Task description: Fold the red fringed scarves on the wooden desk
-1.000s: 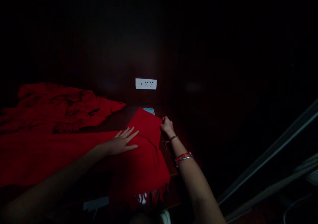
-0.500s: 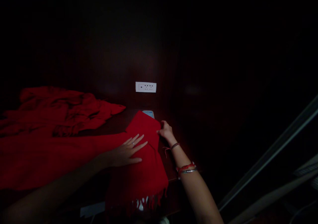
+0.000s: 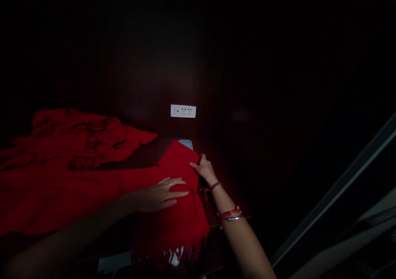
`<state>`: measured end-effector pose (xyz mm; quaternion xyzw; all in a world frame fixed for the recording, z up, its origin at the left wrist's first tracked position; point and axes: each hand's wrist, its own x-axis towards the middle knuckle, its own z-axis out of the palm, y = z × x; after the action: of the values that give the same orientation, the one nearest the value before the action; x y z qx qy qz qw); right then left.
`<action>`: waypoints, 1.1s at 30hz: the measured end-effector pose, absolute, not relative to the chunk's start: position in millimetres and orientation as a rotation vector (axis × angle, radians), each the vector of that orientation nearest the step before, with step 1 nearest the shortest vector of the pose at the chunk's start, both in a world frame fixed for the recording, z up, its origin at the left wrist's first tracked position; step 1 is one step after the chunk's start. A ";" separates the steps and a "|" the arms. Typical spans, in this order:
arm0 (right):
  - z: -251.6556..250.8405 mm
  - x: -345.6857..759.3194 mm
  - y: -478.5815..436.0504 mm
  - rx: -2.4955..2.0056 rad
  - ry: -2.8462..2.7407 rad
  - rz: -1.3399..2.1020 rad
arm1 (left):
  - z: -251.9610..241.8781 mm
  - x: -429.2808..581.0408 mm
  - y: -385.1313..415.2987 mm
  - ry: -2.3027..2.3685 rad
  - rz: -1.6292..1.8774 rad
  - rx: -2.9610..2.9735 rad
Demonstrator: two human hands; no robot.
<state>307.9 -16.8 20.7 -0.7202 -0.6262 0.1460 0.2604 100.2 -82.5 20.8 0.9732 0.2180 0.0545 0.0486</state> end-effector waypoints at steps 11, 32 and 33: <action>20.9 308.7 -10.6 -1.806 -1.607 0.293 | 20.2 98.0 -79.6 0.492 0.027 3.015; 15.3 315.1 28.3 -1.901 -1.396 0.277 | 32.3 99.1 -84.1 0.494 -0.097 2.921; 15.8 315.6 29.9 -1.898 -1.401 0.253 | 32.4 99.2 -84.3 0.491 -0.094 2.925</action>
<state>315.6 29.9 15.8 -0.7415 -0.5474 0.0988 0.3751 99.2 -84.3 32.4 0.9820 0.1649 -0.0316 0.0867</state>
